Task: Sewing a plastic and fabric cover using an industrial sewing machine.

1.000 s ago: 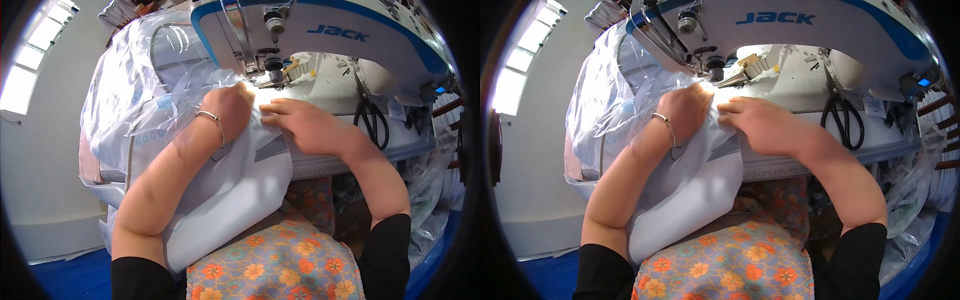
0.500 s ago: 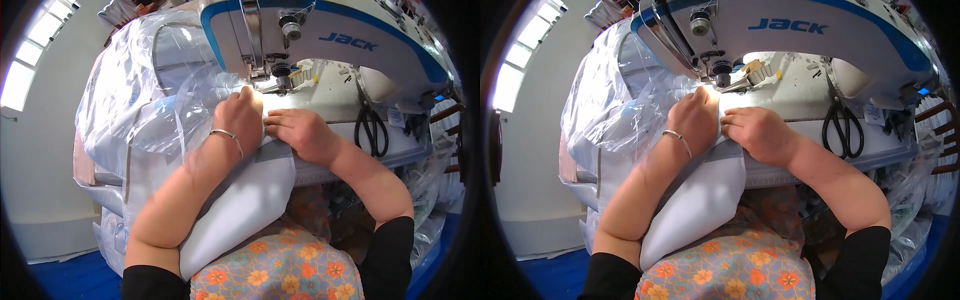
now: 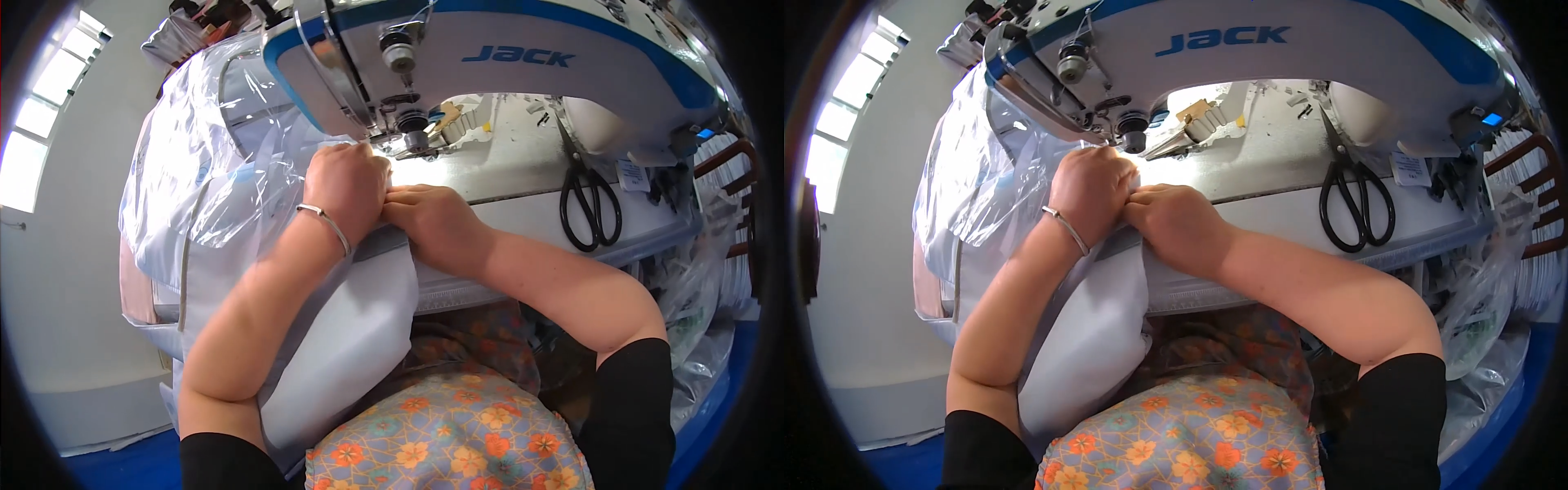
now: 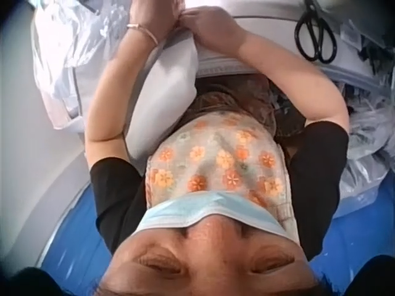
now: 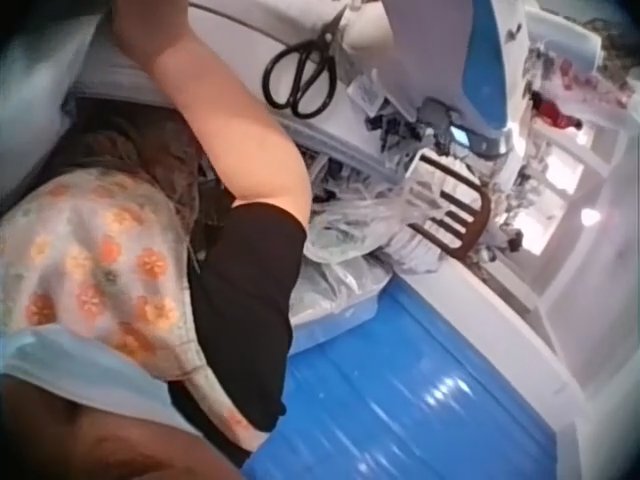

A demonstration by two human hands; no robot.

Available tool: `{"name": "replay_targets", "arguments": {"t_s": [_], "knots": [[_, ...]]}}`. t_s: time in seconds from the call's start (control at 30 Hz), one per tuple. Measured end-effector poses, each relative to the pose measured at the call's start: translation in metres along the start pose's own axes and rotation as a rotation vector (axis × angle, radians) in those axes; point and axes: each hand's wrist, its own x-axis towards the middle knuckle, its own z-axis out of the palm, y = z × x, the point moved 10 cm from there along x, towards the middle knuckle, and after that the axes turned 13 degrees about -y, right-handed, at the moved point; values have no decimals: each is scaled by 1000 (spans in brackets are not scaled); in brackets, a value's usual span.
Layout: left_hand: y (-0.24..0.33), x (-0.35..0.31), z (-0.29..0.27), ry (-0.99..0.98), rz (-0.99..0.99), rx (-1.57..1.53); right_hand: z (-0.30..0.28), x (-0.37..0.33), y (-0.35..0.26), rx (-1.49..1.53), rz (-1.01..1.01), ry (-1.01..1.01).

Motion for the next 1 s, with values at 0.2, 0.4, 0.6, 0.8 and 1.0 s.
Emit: {"name": "replay_targets", "arguments": {"t_s": [0.2, 0.4, 0.6, 0.8, 1.0], "knots": [[19, -23, -5, 132, 122, 178, -12, -16, -12, -240, -112, -10], [31, -9, 12, -23, 109, 182, -3, -14, -26, -389, -142, 30], [29, -24, 5, 136, 126, 44, -7, -13, -26, -345, -139, 24], [25, -17, 1, 175, 208, 34, -7, -3, -9, -323, -103, 3], [25, -23, -20, 176, 208, 150, -6, -4, -11, -326, -55, 75]]}}
